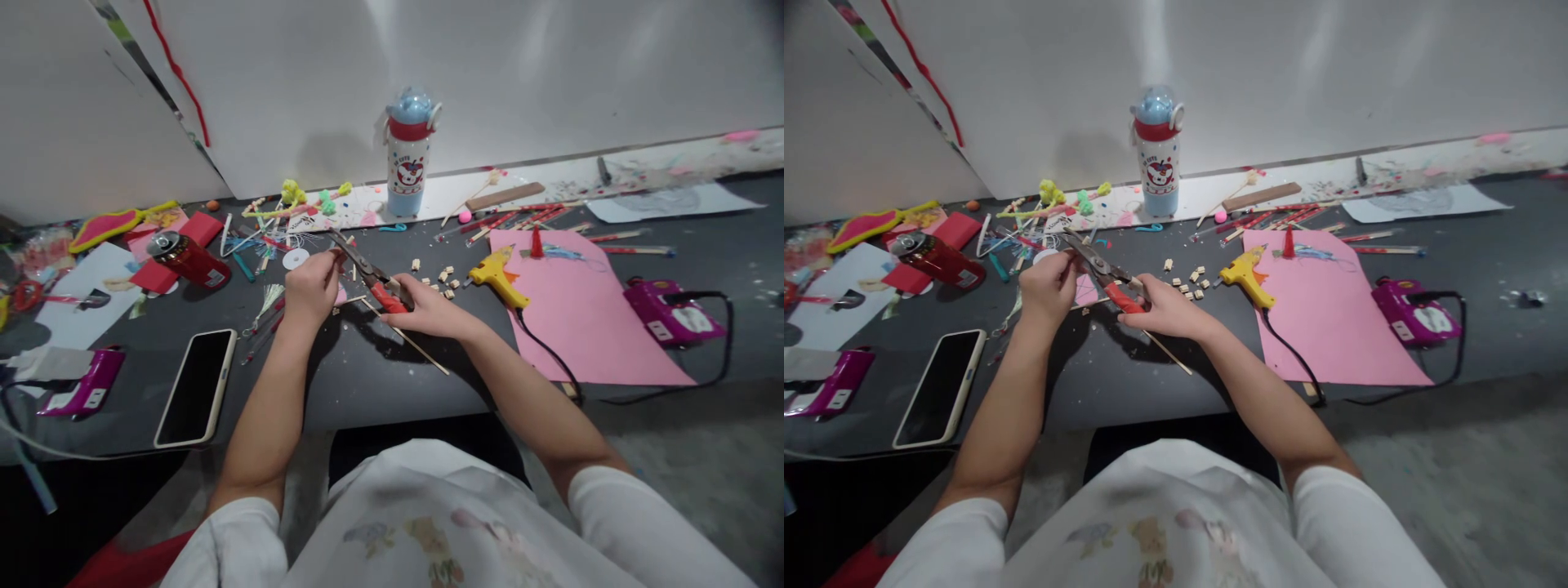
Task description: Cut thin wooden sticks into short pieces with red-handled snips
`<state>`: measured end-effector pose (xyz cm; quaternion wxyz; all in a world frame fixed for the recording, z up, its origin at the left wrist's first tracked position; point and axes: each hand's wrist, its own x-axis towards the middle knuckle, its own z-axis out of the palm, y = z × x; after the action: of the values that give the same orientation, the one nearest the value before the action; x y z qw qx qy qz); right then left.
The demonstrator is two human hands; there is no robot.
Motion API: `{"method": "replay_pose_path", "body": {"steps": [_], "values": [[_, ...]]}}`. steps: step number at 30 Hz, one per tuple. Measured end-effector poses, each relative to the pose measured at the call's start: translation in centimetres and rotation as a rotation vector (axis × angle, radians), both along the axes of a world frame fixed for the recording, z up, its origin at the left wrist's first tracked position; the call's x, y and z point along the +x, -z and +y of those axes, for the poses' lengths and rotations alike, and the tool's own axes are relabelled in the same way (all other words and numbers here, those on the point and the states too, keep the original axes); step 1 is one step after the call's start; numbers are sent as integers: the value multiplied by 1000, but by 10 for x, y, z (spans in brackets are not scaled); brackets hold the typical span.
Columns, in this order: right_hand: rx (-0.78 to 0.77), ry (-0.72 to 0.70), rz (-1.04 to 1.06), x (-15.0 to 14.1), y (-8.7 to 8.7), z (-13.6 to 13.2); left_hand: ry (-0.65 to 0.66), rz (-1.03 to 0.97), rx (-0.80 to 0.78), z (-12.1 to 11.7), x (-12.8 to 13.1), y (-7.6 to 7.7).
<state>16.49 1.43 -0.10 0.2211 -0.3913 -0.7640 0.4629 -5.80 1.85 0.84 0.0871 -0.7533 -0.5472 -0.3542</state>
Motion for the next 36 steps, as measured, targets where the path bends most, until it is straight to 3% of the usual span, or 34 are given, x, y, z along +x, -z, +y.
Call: {"method": "replay_pose_path", "body": {"steps": [4, 12, 36], "values": [[19, -1, -3, 1, 1, 1, 57, 10, -45, 1, -4, -3], [67, -1, -43, 2, -4, 1, 149, -155, -221, -2, -5, -13], [8, -33, 29, 2, -1, 2, 107, -171, -150, 0, 0, -9]]}}
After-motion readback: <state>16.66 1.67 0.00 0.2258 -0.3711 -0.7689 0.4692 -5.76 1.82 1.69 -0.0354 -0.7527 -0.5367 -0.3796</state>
